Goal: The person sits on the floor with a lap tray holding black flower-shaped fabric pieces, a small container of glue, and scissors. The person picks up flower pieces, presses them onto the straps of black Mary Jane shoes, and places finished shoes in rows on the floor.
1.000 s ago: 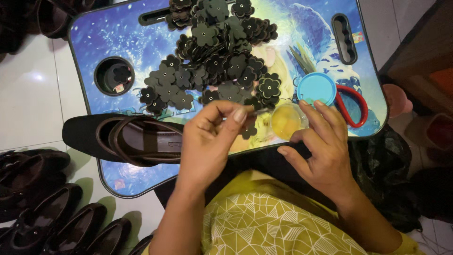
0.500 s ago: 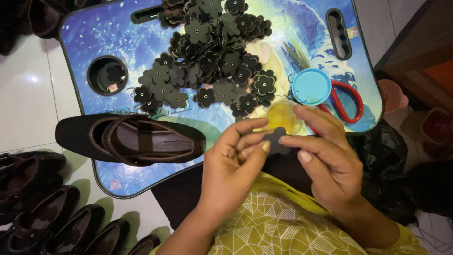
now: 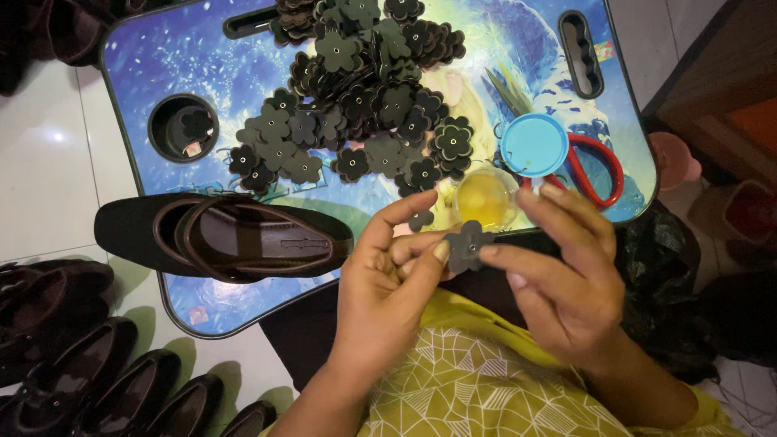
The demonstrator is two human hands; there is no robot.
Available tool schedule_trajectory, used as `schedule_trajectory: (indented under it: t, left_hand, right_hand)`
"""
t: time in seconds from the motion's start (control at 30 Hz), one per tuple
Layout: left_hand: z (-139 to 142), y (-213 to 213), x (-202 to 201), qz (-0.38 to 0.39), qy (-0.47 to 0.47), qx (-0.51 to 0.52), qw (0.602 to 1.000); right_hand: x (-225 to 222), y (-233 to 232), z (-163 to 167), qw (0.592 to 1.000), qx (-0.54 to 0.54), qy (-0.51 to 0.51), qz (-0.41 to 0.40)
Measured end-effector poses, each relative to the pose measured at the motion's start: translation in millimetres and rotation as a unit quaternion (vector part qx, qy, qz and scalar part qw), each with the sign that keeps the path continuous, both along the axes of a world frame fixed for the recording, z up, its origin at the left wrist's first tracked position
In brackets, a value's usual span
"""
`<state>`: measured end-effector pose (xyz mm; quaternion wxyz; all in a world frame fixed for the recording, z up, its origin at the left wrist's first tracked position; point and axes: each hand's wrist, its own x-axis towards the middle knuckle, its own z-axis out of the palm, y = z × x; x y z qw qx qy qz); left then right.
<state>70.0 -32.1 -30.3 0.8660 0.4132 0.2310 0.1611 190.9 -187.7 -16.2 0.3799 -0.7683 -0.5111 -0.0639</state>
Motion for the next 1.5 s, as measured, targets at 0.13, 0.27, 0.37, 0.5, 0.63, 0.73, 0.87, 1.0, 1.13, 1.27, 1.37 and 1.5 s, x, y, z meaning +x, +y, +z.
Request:
schedule_trajectory:
  t: [0.13, 0.27, 0.37, 0.5, 0.63, 0.73, 0.87, 1.0, 1.13, 1.27, 1.37, 1.5]
  left_hand:
    - [-1, -1, -2, -0.021, -0.002, 0.026, 0.999]
    - [-1, -1, -3, -0.010, -0.001, 0.021, 1.000]
    - [-1, 0, -3, -0.002, 0.003, 0.012, 1.000]
    - [-2, 1, -2, -0.006, 0.001, -0.009, 1.000]
    - [-3, 0, -4, -0.004, -0.010, -0.003, 1.000]
    - [-6, 1, -4, 0.006, -0.010, 0.007, 1.000]
    - [-8, -3, -6, -0.010, 0.014, 0.016, 1.000]
    - [-9, -6, -7, -0.010, 0.012, 0.007, 1.000]
    - [-12, -3, -8, 0.023, 0.006, 0.007, 1.000]
    - [-15, 2, -8, 0.038, 0.018, 0.050, 0.998]
    - [-17, 6, -10, 0.047, 0.022, 0.066, 0.996]
    - [-17, 10, -12, 0.051, 0.027, 0.080, 0.995]
  right_hand:
    - [-2, 1, -4, 1.000, -0.005, -0.004, -0.014]
    - [-4, 0, -5, 0.998, -0.016, -0.056, 0.033]
    - [-1, -2, -6, 0.993, -0.017, -0.101, 0.058]
    - [2, -5, -9, 0.994, -0.018, -0.103, 0.023]
    - [0, -6, -13, 0.996, -0.012, -0.091, 0.006]
    - [-6, -8, -13, 0.994, -0.014, -0.109, 0.030]
    - [-9, -6, -14, 0.991, -0.020, -0.133, 0.025]
    - [-9, -7, -14, 0.989, -0.031, -0.144, 0.000]
    - [-13, -7, -14, 0.990, -0.035, -0.135, -0.003]
    - [-7, -9, -10, 0.999, -0.021, -0.045, -0.003]
    - [12, -5, -13, 0.999, -0.030, 0.008, -0.025]
    - [26, 8, -28, 0.993, -0.114, -0.043, -0.005]
